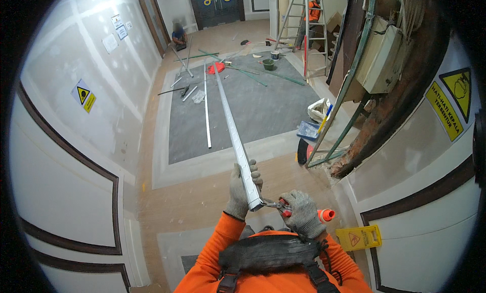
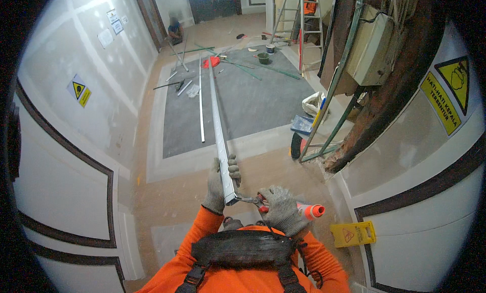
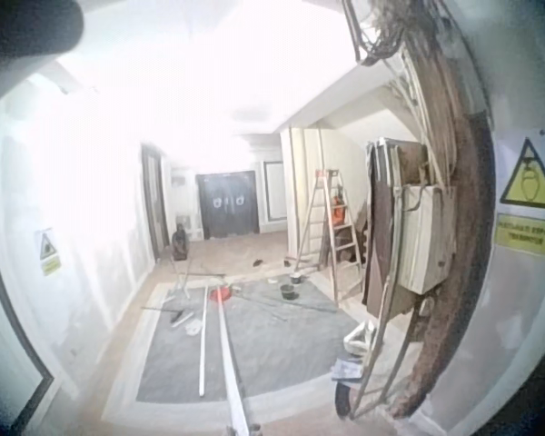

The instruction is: The person marks a metal strip with a marker and ruler, then uses tin snips to cut the strip into smaller pieces. The person sits on the floor while cutting and later stands to continue cutting a longer piece of the metal strip.

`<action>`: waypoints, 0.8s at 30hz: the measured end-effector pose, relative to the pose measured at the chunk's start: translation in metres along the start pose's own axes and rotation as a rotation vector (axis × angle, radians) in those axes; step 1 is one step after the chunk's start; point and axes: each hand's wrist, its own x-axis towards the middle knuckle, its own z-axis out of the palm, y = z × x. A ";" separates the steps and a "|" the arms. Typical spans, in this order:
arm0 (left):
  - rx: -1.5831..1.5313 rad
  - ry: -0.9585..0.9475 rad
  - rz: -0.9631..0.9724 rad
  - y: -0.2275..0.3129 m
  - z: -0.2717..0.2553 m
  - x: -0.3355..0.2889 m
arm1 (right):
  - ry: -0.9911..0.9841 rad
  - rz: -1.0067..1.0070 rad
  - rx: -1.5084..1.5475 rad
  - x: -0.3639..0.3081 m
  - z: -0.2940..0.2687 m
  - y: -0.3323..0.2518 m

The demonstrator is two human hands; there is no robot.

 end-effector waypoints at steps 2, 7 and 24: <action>0.013 0.004 0.002 0.000 0.002 0.001 | -0.003 0.001 0.003 0.000 0.000 0.000; 0.061 0.024 0.022 0.000 0.002 0.002 | 0.001 0.010 -0.004 0.001 0.002 0.000; 0.047 0.033 0.010 0.000 -0.006 0.003 | -0.005 0.008 0.000 -0.005 0.011 0.009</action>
